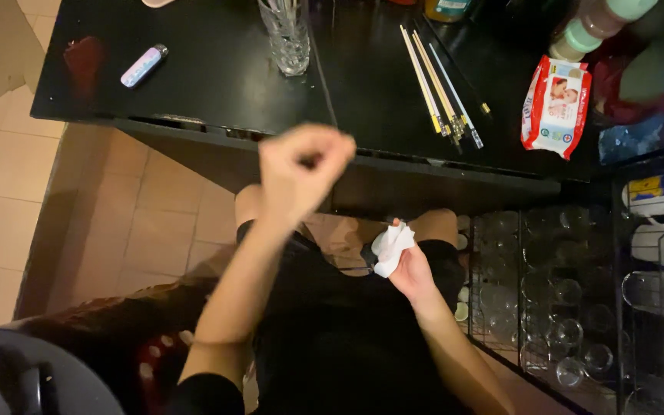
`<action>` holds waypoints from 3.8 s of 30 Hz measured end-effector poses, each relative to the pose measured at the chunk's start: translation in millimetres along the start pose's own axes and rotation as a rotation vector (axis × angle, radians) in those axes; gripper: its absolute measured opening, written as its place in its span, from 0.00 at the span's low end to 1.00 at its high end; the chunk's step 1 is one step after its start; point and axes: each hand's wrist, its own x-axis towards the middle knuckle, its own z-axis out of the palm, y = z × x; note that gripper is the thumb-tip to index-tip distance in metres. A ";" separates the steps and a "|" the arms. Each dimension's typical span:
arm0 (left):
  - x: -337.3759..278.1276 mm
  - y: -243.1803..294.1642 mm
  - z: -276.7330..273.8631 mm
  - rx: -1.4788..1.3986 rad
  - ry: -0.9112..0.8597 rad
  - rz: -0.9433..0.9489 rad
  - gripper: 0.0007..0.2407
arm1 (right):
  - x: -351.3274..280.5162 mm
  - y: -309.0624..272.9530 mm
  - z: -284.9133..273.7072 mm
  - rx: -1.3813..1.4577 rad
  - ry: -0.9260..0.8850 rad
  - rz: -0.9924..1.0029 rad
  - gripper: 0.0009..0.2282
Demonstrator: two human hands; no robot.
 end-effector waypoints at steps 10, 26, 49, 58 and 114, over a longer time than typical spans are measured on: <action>-154.1 -83.1 45.6 0.074 -0.427 -0.336 0.05 | 5.1 10.9 72.5 -0.388 0.019 -0.145 0.20; -210.4 -192.8 42.4 -0.092 -0.581 -0.585 0.08 | 12.4 -38.8 138.1 -0.822 -0.162 -0.495 0.21; -201.8 -185.9 42.9 -0.145 -0.629 -0.713 0.09 | 17.1 -50.1 144.1 -1.220 0.096 -0.755 0.11; -218.5 -202.7 42.6 -0.181 -0.609 -0.714 0.09 | 22.0 -20.0 110.8 -1.269 0.142 -0.629 0.11; -225.5 -231.0 40.8 -0.401 -0.360 -0.677 0.11 | 37.0 -13.5 67.8 -1.337 0.172 -0.734 0.06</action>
